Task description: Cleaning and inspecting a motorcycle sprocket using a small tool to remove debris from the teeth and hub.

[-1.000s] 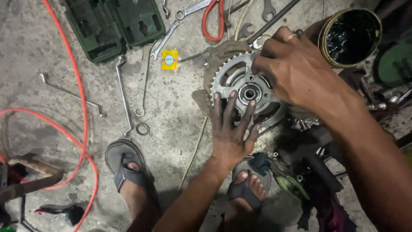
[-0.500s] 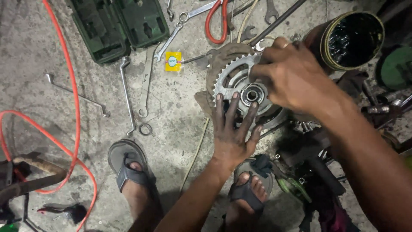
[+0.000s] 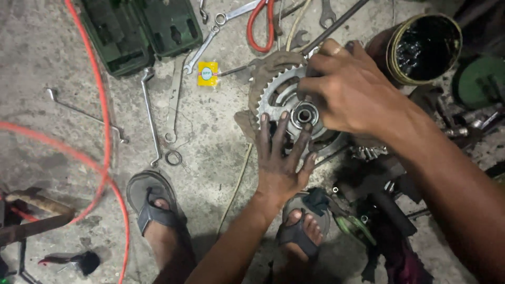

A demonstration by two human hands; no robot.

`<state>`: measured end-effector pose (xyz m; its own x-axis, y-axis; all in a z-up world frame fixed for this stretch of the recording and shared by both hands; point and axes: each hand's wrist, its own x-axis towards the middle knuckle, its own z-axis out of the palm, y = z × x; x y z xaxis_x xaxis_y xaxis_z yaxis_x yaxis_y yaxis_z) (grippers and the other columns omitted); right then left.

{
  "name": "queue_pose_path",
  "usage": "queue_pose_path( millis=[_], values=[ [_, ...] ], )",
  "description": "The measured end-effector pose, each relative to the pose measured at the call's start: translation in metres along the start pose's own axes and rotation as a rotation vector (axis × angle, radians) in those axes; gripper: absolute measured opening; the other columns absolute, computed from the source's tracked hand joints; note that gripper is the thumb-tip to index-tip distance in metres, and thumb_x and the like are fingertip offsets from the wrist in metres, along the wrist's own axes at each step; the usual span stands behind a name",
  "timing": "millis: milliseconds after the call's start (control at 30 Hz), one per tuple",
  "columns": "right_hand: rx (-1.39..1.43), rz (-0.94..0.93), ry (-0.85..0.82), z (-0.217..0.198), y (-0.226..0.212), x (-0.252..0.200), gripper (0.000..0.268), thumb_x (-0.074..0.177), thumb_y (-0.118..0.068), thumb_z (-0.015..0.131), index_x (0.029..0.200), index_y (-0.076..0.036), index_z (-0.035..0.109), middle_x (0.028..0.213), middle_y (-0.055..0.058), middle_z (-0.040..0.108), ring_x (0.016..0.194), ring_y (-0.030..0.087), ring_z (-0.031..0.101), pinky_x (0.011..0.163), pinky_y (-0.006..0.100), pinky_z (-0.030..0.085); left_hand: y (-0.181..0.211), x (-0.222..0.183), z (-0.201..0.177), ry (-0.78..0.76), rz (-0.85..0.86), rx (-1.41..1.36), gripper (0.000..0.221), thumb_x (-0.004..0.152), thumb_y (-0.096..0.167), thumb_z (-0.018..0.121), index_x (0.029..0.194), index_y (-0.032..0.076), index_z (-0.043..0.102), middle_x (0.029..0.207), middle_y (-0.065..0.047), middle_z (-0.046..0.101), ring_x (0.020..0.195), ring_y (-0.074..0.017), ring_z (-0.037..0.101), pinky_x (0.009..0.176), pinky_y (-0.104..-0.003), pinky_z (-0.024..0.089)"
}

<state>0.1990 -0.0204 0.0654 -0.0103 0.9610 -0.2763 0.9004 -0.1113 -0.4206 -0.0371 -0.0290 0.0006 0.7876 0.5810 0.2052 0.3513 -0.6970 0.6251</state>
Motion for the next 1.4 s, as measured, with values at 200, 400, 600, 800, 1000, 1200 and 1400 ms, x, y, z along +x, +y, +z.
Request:
queue_pose_path(
  millis=[200, 400, 600, 800, 1000, 1200, 1400],
  values=[
    [-0.05, 0.06, 0.115, 0.011, -0.021, -0.025, 0.043, 0.069, -0.006, 0.081, 0.11, -0.021, 0.077, 0.101, 0.007, 0.064, 0.112, 0.031, 0.056, 0.105, 0.092, 0.028, -0.003, 0.015, -0.023, 0.16, -0.211, -0.363, 0.047, 0.095, 0.008, 0.058, 0.14, 0.003, 0.047, 0.154, -0.027, 0.038, 0.12, -0.035, 0.061, 0.093, -0.041, 0.056],
    [0.085, 0.377, 0.357, 0.037, -0.055, -0.09, 0.055, 0.068, 0.004, 0.069, 0.122, -0.012, 0.07, 0.1, 0.011, 0.058, 0.103, 0.032, 0.052, 0.087, 0.058, 0.038, -0.047, 0.088, -0.043, 0.068, -0.608, -0.251, 0.059, 0.085, 0.041, 0.077, 0.129, 0.006, 0.06, 0.093, -0.005, 0.072, 0.083, -0.0162, 0.072, 0.071, -0.029, 0.061],
    [0.317, 0.677, 0.615, 0.093, -0.13, -0.115, 0.012, 0.085, -0.016, 0.075, 0.095, -0.016, 0.069, 0.087, 0.008, 0.058, 0.081, 0.038, 0.067, 0.068, 0.049, 0.053, -0.051, 0.117, -0.042, -0.279, -0.757, -0.253, 0.09, 0.051, 0.067, 0.093, 0.114, 0.007, 0.068, 0.104, -0.02, 0.076, 0.103, -0.0415, 0.074, 0.089, -0.05, 0.059],
    [0.389, 0.697, 0.799, 0.119, -0.153, -0.117, 0.015, 0.085, -0.008, 0.074, 0.098, -0.013, 0.068, 0.085, 0.007, 0.059, 0.078, 0.035, 0.068, 0.068, 0.043, 0.056, 0.005, 0.071, -0.057, -0.225, -0.963, -0.142, 0.094, 0.061, 0.076, 0.08, 0.115, 0.0, 0.073, 0.096, -0.027, 0.076, 0.097, -0.0465, 0.073, 0.087, -0.057, 0.057],
    [0.475, 0.696, 0.873, 0.096, -0.148, -0.127, 0.011, 0.093, -0.003, 0.072, 0.101, -0.01, 0.073, 0.084, 0.009, 0.064, 0.078, 0.04, 0.069, 0.066, 0.044, 0.055, 0.021, 0.048, -0.041, -0.093, -1.02, -0.224, 0.063, 0.072, 0.06, 0.082, 0.093, 0.002, 0.071, 0.083, -0.027, 0.074, 0.092, -0.0475, 0.073, 0.081, -0.057, 0.054],
    [0.503, 0.678, 0.867, 0.082, -0.146, -0.122, 0.011, 0.096, -0.004, 0.072, 0.101, -0.014, 0.076, 0.079, 0.003, 0.064, 0.065, 0.03, 0.066, 0.059, 0.038, 0.053, -0.004, 0.045, -0.024, -0.039, -0.865, -0.394, 0.045, 0.069, 0.042, 0.093, 0.08, 0.007, 0.069, 0.07, -0.017, 0.069, 0.073, -0.0284, 0.071, 0.071, -0.039, 0.055],
    [0.496, 0.649, 0.879, 0.087, -0.139, -0.118, 0.008, 0.097, -0.004, 0.074, 0.091, -0.01, 0.072, 0.074, 0.006, 0.058, 0.061, 0.033, 0.062, 0.054, 0.039, 0.05, 0.013, 0.047, -0.029, 0.012, -0.856, -0.473, 0.036, 0.073, 0.038, 0.092, 0.071, 0.012, 0.066, 0.061, -0.007, 0.066, 0.061, -0.0177, 0.064, 0.063, -0.031, 0.052]
  ],
)
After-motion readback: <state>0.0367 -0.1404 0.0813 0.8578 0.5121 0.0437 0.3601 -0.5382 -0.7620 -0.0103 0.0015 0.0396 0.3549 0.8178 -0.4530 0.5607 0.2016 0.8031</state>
